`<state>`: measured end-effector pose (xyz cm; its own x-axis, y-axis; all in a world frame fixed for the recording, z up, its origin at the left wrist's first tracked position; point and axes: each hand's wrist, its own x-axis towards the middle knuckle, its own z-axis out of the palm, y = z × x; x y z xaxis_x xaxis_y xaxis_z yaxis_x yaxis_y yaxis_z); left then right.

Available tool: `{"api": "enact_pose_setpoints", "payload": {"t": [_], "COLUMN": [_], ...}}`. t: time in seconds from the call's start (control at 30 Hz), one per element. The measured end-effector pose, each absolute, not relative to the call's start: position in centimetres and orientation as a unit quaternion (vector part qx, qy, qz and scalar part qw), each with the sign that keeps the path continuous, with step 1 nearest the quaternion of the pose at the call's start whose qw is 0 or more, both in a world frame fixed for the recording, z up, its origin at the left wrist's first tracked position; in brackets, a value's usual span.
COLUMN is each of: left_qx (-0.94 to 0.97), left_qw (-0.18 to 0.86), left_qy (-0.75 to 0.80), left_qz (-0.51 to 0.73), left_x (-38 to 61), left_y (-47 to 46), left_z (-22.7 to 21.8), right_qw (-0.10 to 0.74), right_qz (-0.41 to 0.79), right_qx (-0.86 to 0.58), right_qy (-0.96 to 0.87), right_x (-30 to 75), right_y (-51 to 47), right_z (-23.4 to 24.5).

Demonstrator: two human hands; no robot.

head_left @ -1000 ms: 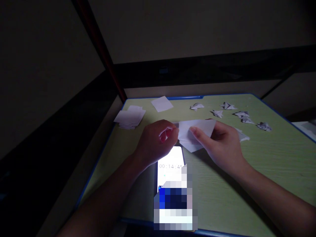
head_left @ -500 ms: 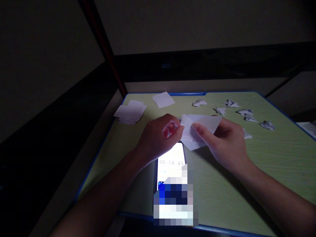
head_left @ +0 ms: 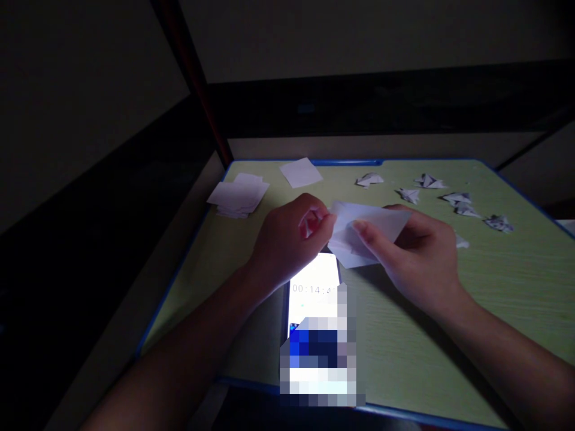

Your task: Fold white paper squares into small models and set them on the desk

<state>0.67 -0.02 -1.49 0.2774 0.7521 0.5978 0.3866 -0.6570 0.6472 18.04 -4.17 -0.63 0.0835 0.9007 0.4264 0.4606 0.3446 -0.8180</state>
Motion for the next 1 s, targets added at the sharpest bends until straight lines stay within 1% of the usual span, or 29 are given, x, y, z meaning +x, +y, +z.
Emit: {"api": "enact_pose_setpoints", "payload": {"t": [0.37,0.7,1.0], "left_qx": [0.783,0.794,0.794], "left_qw": [0.191,0.165,0.176], "left_qy": [0.361,0.365,0.374], "left_qz": [0.469,0.458,0.445], "left_x": [0.63,0.57,0.60], "left_y": [-0.03,-0.06,-0.17], "left_z": [-1.42,-1.30,-1.11], "right_qw": [0.505,0.503,0.500], "right_qz": [0.197,0.173,0.153], "right_qx": [-0.534,-0.515,-0.514], "right_qy": [-0.649,-0.672,-0.680], "right_x": [17.99,17.98,17.91], "right_y": [-4.30,-4.22,-4.28], "right_z": [-0.50,-0.45,-0.37]}}
